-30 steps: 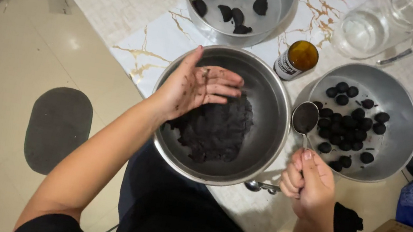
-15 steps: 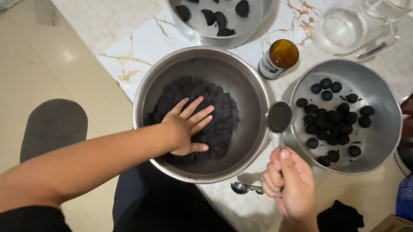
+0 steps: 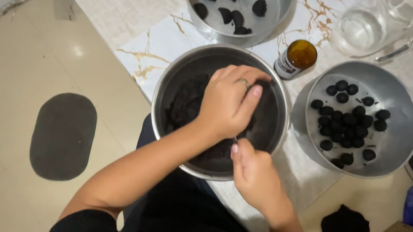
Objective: The recorder is mixing and portioning dark dough in a bowl using their hands and a measuring spoon.
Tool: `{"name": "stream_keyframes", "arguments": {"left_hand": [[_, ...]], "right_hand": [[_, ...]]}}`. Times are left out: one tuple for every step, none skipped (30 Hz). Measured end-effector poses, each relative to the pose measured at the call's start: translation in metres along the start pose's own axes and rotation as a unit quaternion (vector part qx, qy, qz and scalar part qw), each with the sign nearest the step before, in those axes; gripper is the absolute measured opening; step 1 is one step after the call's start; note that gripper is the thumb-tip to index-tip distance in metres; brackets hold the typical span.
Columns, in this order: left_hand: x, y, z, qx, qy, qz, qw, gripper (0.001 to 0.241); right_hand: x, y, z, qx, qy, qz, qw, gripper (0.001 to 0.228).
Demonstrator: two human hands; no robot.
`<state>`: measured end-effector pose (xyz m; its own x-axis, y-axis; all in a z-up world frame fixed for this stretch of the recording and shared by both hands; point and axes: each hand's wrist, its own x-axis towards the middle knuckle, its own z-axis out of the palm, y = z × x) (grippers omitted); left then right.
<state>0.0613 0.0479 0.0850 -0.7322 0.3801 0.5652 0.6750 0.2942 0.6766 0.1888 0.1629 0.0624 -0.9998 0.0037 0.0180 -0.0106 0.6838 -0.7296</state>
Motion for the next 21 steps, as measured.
{"name": "stream_keyframes", "arguments": {"left_hand": [[0.000,-0.002,0.000,-0.001,0.003,0.003,1.000,0.026],[0.001,-0.004,0.002,-0.014,0.012,0.020,1.000,0.024],[0.001,-0.007,0.003,-0.026,0.022,0.038,0.999,0.023],[0.000,-0.008,0.002,-0.025,0.022,0.034,0.999,0.023],[0.000,-0.010,0.001,-0.043,0.026,0.022,0.998,0.024],[0.001,-0.011,0.002,-0.063,0.031,0.013,0.997,0.025],[0.000,-0.012,0.002,-0.064,0.032,0.012,0.997,0.025],[0.001,-0.014,0.001,-0.071,0.033,0.020,0.997,0.025],[0.003,-0.016,0.000,-0.077,0.033,0.028,0.996,0.025],[0.005,-0.019,-0.003,-0.076,0.035,0.030,0.996,0.025],[0.008,-0.021,-0.004,-0.065,0.033,0.038,0.997,0.026],[0.007,-0.023,-0.006,-0.055,0.028,0.042,0.997,0.027],[0.012,-0.036,-0.005,-0.055,0.027,0.041,0.997,0.027],[0.015,-0.048,-0.003,-0.050,0.035,-0.003,0.998,0.028],[0.018,-0.061,-0.001,-0.045,0.043,-0.047,0.997,0.032],[0.019,-0.072,-0.004,-0.047,0.044,-0.047,0.997,0.032],[0.020,-0.083,-0.006,-0.150,0.035,-0.115,0.981,0.040],[0.020,-0.093,-0.009,-0.253,0.021,-0.182,0.950,0.048],[0.013,-0.088,-0.012,-0.256,0.017,-0.183,0.949,0.048],[0.007,-0.083,-0.016,-0.318,-0.014,-0.158,0.935,0.041],[0.001,-0.079,-0.021,-0.378,-0.046,-0.132,0.915,0.037]], "right_hand": [[0.000,0.003,0.004,-0.003,0.002,-0.002,1.000,0.024],[0.000,0.008,0.007,-0.024,0.005,-0.026,0.999,0.022],[0.001,0.013,0.010,-0.045,0.007,-0.050,0.998,0.021],[0.002,0.012,0.011,-0.044,0.003,-0.050,0.998,0.021],[0.002,0.011,0.012,-0.060,0.000,-0.049,0.997,0.022],[0.004,0.012,0.011,-0.078,-0.001,-0.049,0.996,0.023],[0.002,0.011,0.010,-0.080,-0.003,-0.049,0.996,0.023],[0.003,0.009,0.010,-0.083,-0.005,-0.052,0.995,0.022],[0.004,0.008,0.008,-0.087,-0.007,-0.055,0.995,0.022],[0.003,0.008,0.009,-0.088,-0.005,-0.058,0.994,0.022],[0.003,0.008,0.009,-0.097,-0.009,-0.051,0.994,0.021],[-0.001,0.008,0.010,-0.104,-0.016,-0.041,0.994,0.021],[-0.002,0.010,0.008,-0.102,-0.016,-0.040,0.994,0.021],[-0.004,0.011,0.006,-0.080,-0.010,-0.032,0.996,0.021],[-0.007,0.013,0.004,-0.058,-0.004,-0.023,0.998,0.022],[-0.009,0.014,0.002,-0.061,-0.004,-0.023,0.998,0.022],[-0.010,0.016,-0.001,0.004,0.017,-0.029,0.999,0.024],[-0.014,0.016,-0.004,0.070,0.040,-0.030,0.996,0.027],[-0.016,0.025,-0.003,0.068,0.041,-0.025,0.997,0.027],[-0.016,0.035,-0.001,0.164,0.030,0.027,0.986,0.032],[-0.017,0.044,0.001,0.257,0.018,0.077,0.963,0.038]]}}
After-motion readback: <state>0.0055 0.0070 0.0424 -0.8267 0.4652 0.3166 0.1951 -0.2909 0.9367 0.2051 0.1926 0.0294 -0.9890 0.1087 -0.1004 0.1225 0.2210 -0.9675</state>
